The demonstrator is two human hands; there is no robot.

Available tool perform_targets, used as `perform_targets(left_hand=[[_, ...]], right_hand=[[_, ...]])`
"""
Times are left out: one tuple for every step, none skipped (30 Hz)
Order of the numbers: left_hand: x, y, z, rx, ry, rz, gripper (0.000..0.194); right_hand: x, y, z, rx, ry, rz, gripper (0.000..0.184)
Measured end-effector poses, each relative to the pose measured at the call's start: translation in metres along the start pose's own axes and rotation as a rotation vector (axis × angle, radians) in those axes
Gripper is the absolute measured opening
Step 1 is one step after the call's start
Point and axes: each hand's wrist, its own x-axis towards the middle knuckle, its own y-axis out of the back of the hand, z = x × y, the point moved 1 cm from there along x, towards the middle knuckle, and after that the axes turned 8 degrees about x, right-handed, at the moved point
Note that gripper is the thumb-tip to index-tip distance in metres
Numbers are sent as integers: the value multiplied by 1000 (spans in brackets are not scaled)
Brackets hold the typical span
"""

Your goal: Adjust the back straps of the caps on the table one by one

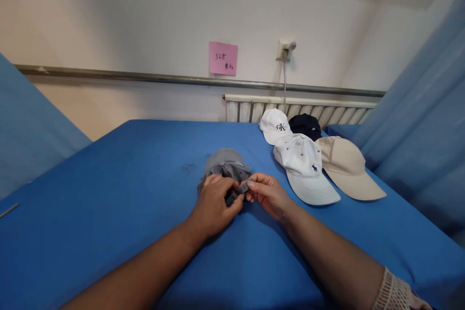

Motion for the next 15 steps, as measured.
perform_targets(left_hand=[[0,0,0,-5,8,7,5],[-1,1,1,-10,14,12,5],[-1,2,1,-16,18,17,6],[-1,3,1,-21,20,20,7],[-1,4,0,-26,21,18,9],[-2,5,0,-30,22,14,11],[-2,6,-1,-32,26,7,13],[-1,6,-2,-33,31,-2,14],[-1,6,-2,-33,38,-9,15],[-1,7,-3,-33,47,-17,15],[0,7,-3,-31,58,-23,15],[0,6,-4,-28,68,-31,15],[1,6,-4,-24,79,-40,14],[1,6,-4,-20,87,-48,13],[1,6,-5,-16,92,-54,11]], right_hand=[[0,0,0,-2,4,2,17],[0,0,0,-1,11,7,17],[0,1,0,3,18,14,16],[0,1,0,10,24,20,15],[0,2,0,16,30,25,14],[1,3,1,22,35,29,14],[1,3,1,27,38,30,13],[1,4,1,33,41,29,12],[1,4,1,39,43,26,12],[1,5,1,45,45,24,11],[1,5,1,50,46,23,11],[1,5,1,52,46,22,10],[1,5,1,53,48,23,10],[1,5,0,52,51,24,9],[0,5,0,53,54,26,9]])
